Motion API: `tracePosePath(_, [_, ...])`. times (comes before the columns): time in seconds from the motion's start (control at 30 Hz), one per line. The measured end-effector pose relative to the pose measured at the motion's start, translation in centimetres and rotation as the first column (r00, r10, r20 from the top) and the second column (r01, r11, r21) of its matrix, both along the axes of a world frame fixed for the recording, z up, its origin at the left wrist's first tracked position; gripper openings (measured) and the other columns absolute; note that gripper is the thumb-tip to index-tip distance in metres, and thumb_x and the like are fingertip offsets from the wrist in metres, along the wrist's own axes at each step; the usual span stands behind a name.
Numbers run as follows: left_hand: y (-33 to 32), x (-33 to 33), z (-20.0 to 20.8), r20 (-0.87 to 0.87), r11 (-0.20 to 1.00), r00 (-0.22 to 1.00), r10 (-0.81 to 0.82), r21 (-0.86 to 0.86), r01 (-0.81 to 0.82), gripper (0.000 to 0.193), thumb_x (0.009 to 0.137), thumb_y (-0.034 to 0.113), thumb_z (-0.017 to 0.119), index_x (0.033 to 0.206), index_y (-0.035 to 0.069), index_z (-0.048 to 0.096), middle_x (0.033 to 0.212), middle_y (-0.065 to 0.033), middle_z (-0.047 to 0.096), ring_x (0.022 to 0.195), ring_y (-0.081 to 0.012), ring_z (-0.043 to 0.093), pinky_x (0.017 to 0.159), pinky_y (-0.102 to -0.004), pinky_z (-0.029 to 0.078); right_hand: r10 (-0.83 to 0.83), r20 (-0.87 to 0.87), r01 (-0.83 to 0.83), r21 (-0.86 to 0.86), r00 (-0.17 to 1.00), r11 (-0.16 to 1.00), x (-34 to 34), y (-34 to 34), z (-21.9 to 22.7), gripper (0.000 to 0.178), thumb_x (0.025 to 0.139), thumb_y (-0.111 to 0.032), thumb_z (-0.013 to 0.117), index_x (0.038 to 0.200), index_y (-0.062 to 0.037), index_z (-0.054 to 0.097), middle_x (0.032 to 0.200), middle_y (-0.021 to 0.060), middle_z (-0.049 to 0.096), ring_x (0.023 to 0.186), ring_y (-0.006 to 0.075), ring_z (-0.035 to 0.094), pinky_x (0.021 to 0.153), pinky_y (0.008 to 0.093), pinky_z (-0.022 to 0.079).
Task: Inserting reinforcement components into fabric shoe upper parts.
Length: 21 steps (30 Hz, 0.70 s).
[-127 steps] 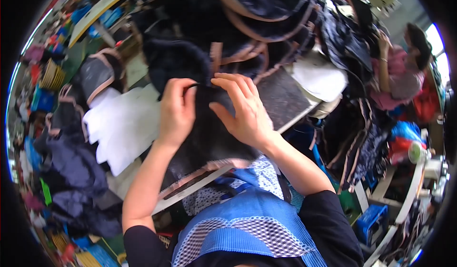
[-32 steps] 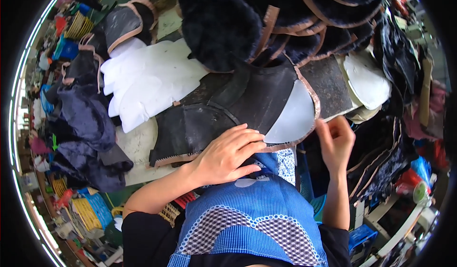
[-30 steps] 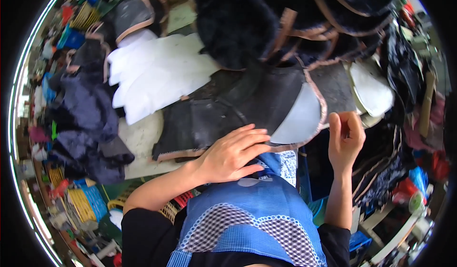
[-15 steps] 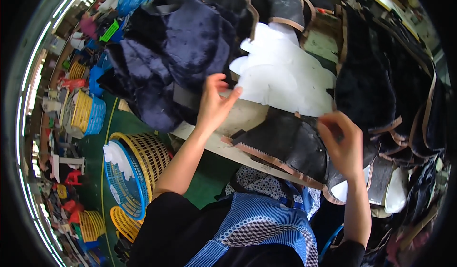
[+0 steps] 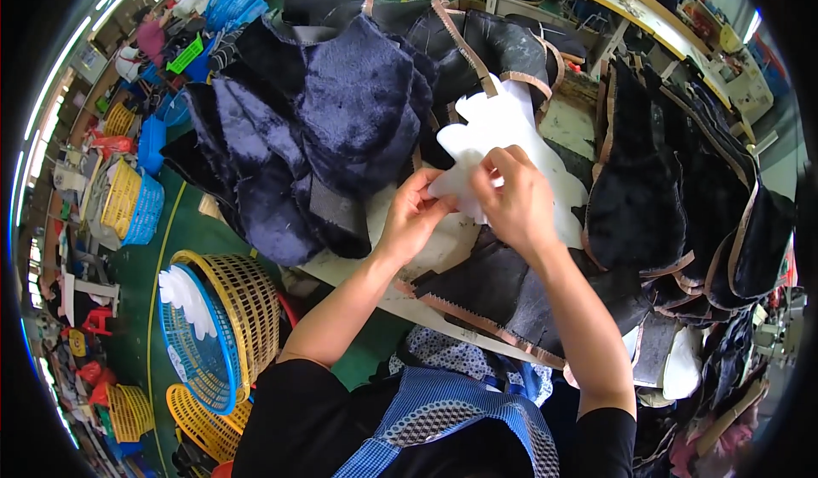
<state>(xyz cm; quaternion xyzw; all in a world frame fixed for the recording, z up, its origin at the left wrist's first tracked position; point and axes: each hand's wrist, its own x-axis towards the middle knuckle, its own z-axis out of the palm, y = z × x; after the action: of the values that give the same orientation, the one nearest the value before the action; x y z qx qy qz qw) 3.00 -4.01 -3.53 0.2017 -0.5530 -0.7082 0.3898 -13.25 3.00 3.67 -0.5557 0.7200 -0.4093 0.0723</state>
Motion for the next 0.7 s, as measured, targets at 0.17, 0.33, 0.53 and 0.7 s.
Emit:
tracePosePath(0.17, [-1.7,0.4,-0.2,0.153,0.990,0.979,0.135,0.020,-0.140,0.027,0.098,0.002,0.068,0.123,0.000,0.059,0.101,-0.0077,0.073,0.093,-0.0133,0.069,0.086,-0.0290,0.056,-0.145,0.237,0.170,-0.092,0.961,0.981,-10.5,3.2,0.2,0.017,0.100,-0.007,0.058,0.097,0.0062,0.068,0.078,0.0083,0.067,0.071,0.0132,0.065,0.063,0.0277,0.051])
tracePosePath(0.33, [0.1,1.2,2.1,0.011,0.285,0.694,0.720,-0.916,-0.282,0.054,0.093,0.011,0.075,0.140,0.000,0.051,0.138,-0.0214,0.056,0.126,-0.0338,0.057,0.107,-0.0438,0.045,-0.181,0.028,0.182,-0.261,0.983,0.948,-9.6,8.8,4.1,0.010,0.099,-0.001,0.056,0.095,0.0052,0.063,0.081,0.0054,0.058,0.068,0.0109,0.046,0.061,0.0248,0.038])
tracePosePath(0.53, [4.7,1.2,7.9,0.201,0.935,0.957,-0.210,-0.244,0.256,0.051,0.103,0.038,0.066,0.133,-0.002,0.054,0.117,-0.0119,0.067,0.097,-0.0178,0.070,0.081,-0.0306,0.057,0.053,0.019,-0.046,-0.260,0.998,0.964,-0.8,14.7,5.9,0.008,0.088,0.004,0.057,0.082,0.0044,0.061,0.087,0.0169,0.067,0.072,0.0215,0.061,0.065,0.0304,0.047])
tracePosePath(0.7, [8.4,3.4,7.3,0.311,0.867,0.851,-0.424,-0.133,0.480,0.037,0.111,0.036,0.050,0.103,-0.001,0.056,0.069,-0.0040,0.058,0.050,-0.0090,0.058,0.044,-0.0237,0.044,0.022,0.706,0.009,-0.041,0.708,0.999,0.7,20.1,3.5,0.028,0.102,-0.012,0.065,0.122,0.0051,0.060,0.095,0.0084,0.072,0.085,0.0078,0.063,0.075,0.0216,0.047])
